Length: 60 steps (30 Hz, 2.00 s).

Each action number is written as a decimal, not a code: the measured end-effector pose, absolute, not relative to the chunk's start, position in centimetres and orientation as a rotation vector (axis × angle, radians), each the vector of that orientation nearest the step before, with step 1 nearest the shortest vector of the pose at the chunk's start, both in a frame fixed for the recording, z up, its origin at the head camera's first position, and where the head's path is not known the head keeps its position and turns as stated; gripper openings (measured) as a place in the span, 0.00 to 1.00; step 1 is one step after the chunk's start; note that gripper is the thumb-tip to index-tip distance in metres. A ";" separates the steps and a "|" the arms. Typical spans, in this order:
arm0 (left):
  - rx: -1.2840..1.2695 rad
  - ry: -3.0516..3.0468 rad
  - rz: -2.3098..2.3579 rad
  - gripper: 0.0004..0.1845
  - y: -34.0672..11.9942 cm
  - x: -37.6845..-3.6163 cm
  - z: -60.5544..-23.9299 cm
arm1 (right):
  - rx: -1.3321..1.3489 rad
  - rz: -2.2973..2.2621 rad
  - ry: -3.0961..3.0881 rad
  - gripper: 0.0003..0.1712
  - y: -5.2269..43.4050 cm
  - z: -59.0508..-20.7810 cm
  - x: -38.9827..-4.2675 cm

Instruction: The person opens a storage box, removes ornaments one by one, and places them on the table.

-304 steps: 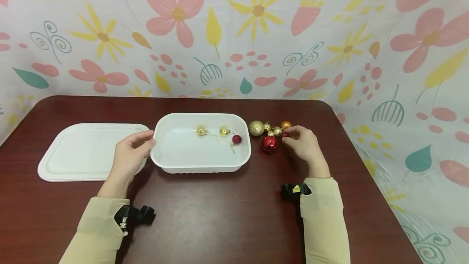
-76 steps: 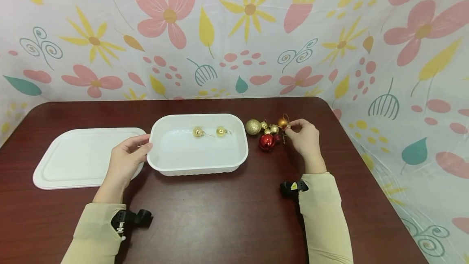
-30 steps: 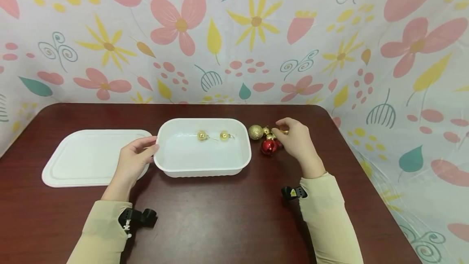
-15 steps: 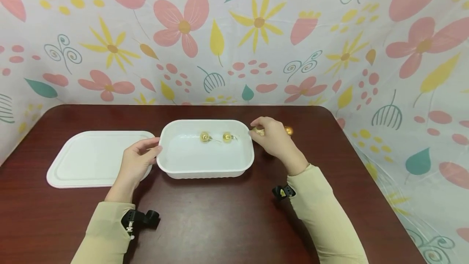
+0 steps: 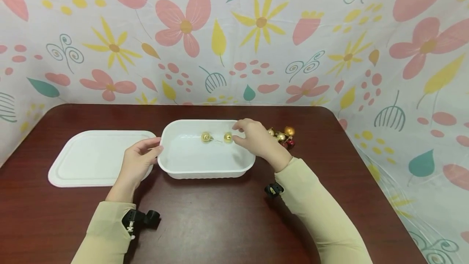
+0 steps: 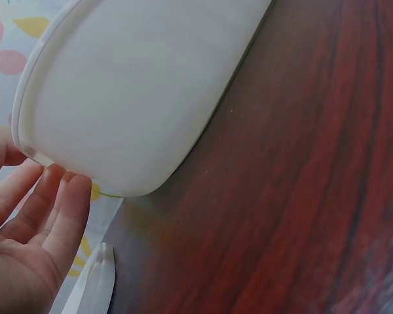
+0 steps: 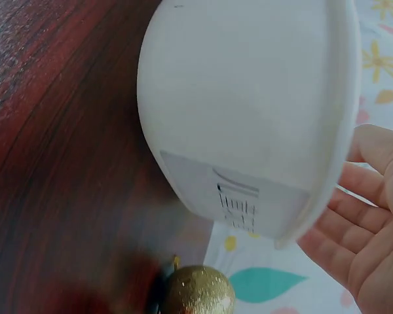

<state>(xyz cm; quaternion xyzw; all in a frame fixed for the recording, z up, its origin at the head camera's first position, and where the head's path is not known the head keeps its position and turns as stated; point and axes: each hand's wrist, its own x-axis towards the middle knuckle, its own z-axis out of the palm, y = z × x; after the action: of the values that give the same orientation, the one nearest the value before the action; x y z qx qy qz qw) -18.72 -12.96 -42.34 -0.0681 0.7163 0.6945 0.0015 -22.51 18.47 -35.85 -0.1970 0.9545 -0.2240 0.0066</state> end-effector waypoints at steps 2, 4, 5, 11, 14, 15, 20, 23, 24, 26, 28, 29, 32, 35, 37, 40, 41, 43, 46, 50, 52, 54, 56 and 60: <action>-0.213 2.252 2.175 0.18 -13.0 -18.7 -42.4 | -0.629 -0.662 2.973 0.19 18.0 -36.1 -22.7; -0.211 2.254 2.173 0.18 -13.0 -18.8 -42.5 | -0.646 -0.599 2.971 0.19 17.5 -36.3 -22.9; -0.210 2.254 2.174 0.18 -13.0 -18.8 -42.5 | -0.651 -0.560 2.974 0.19 17.2 -36.3 -23.0; -0.199 2.240 2.190 0.18 -13.0 -18.8 -42.5 | -0.686 -0.401 2.966 0.19 16.1 -36.8 -23.5; -0.198 2.234 2.192 0.18 -13.1 -18.9 -42.5 | -0.718 -0.351 2.946 0.18 15.7 -37.3 -24.0; -0.200 2.234 2.191 0.18 -13.1 -18.9 -42.5 | -0.729 -0.328 2.941 0.18 15.6 -37.5 -24.2; -0.197 2.244 2.187 0.18 -13.0 -18.9 -42.5 | -0.839 -0.200 2.957 0.16 15.2 -38.3 -24.8; -0.196 2.243 2.188 0.18 -13.0 -18.9 -42.5 | -0.892 -0.144 2.973 0.14 15.1 -38.5 -24.9; -0.196 2.242 2.189 0.18 -13.1 -18.9 -42.5 | -0.902 -0.128 2.973 0.14 15.0 -38.6 -24.9; -0.196 2.236 2.193 0.18 -13.0 -18.9 -42.5 | -0.916 -0.103 2.971 0.13 15.0 -38.6 -24.8; -0.197 2.232 2.196 0.18 -13.0 -18.9 -42.5 | -0.934 -0.073 2.967 0.11 15.1 -38.7 -24.8; -0.199 2.231 2.197 0.18 -13.0 -18.9 -42.5 | -0.937 -0.063 2.963 0.10 15.0 -38.7 -24.8; -0.206 2.230 2.192 0.18 -13.0 -18.9 -42.5 | -0.944 -0.063 2.957 0.07 15.0 -38.7 -24.7; -0.215 2.236 2.183 0.18 -13.1 -18.9 -42.5 | -0.929 -0.094 2.958 0.07 15.1 -38.6 -24.5; -0.216 2.239 2.178 0.18 -13.1 -18.9 -42.5 | -0.913 -0.118 2.958 0.09 15.2 -38.5 -24.5; -0.215 2.238 2.178 0.18 -13.1 -18.9 -42.5 | -0.852 -0.160 2.959 0.12 15.5 -38.1 -24.3; -0.213 2.238 2.178 0.18 -13.1 -18.9 -42.5 | -0.838 -0.169 2.963 0.12 15.6 -38.0 -24.2; -0.205 2.238 2.179 0.18 -13.1 -18.8 -42.5 | -0.809 -0.202 2.977 0.13 15.8 -37.6 -24.0; -0.199 2.239 2.177 0.18 -13.1 -18.8 -42.5 | -0.766 -0.249 3.001 0.14 16.2 -37.0 -23.5; -0.204 2.235 2.176 0.19 -13.1 -18.8 -42.4 | -0.725 -0.327 3.012 0.16 16.7 -36.2 -22.8; -0.207 2.232 2.176 0.19 -13.1 -18.7 -42.4 | -0.722 -0.357 3.016 0.17 17.0 -35.8 -22.5; -0.210 2.229 2.177 0.19 -13.1 -18.7 -42.4 | -0.719 -0.373 3.029 0.17 17.4 -35.5 -22.2; -0.212 2.229 2.178 0.19 -13.1 -18.7 -42.3 | -0.721 -0.385 3.043 0.18 17.8 -35.2 -22.0; -0.212 2.233 2.177 0.18 -13.0 -18.8 -42.3 | -0.714 -0.412 3.070 0.18 18.8 -34.9 -21.6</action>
<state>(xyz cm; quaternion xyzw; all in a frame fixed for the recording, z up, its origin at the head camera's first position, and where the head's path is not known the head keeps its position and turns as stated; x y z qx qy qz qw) -18.77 -13.02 -42.34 -0.0677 0.7144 0.6964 0.0079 -21.64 18.80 -34.87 -0.2247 0.9656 -0.1297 -0.0184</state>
